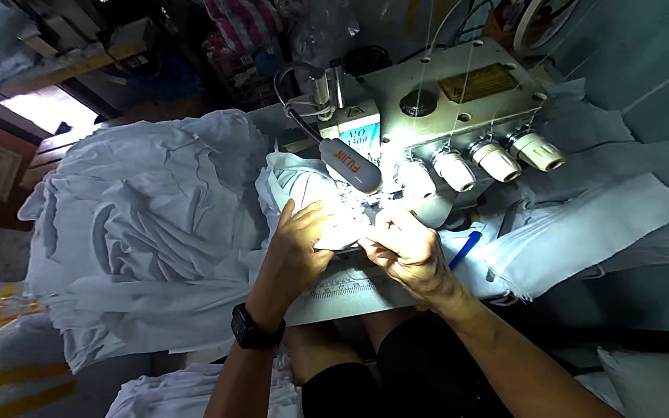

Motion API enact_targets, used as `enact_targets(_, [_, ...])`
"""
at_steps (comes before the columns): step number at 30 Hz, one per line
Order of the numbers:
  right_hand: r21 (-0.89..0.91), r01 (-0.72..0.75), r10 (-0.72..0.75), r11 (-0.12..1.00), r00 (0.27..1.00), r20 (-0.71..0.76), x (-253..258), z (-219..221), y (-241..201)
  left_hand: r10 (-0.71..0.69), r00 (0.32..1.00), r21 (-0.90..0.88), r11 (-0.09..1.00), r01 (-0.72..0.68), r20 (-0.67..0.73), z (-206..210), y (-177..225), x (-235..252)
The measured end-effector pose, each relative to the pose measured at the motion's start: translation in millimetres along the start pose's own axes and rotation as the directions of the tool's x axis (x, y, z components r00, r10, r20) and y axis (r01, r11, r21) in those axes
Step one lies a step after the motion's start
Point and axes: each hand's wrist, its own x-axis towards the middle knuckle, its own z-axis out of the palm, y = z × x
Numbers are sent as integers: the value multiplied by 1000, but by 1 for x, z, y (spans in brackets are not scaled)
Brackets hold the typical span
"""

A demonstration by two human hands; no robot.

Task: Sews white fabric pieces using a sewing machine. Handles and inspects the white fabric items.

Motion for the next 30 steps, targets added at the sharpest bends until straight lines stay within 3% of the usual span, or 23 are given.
enact_targets(4, [148,-38,57,988,991,-125,-31,8,-12,21,1000,-31,999,-21,9,-4,-11,12])
enact_targets(6, [248,-60,84,967,993,-87,-58,22,-9,6,1000,-37,999,-6,0,-7,-15,22])
enact_targets(8, [210,-77,75,975,997,19,-84,37,2,-32,998,-30,999,30,-62,-6,-19,38])
enact_targets(10, [168,-63,51,984,996,72,-90,41,6,-142,986,-35,990,140,-90,-6,-22,55])
enact_targets(13, [273,-172,147,947,983,109,-68,26,-3,-326,937,-40,945,323,-125,-4,-29,64])
enact_targets(16, [184,-244,227,952,968,107,-39,0,-10,-397,897,-91,918,386,-197,1,-18,32])
enact_targets(18, [121,-198,192,973,980,56,-20,-10,-14,-319,912,-66,947,313,-256,5,3,-6])
enact_targets(21, [-60,-84,87,995,995,51,2,-16,-23,-349,859,-37,931,362,-374,15,33,-32])
enact_targets(25, [-336,-73,99,939,993,59,13,-8,-44,-370,832,20,910,414,-414,22,52,-46])
enact_targets(30, [-373,-38,59,927,997,45,23,7,-51,-243,856,113,938,327,-457,29,58,-46])
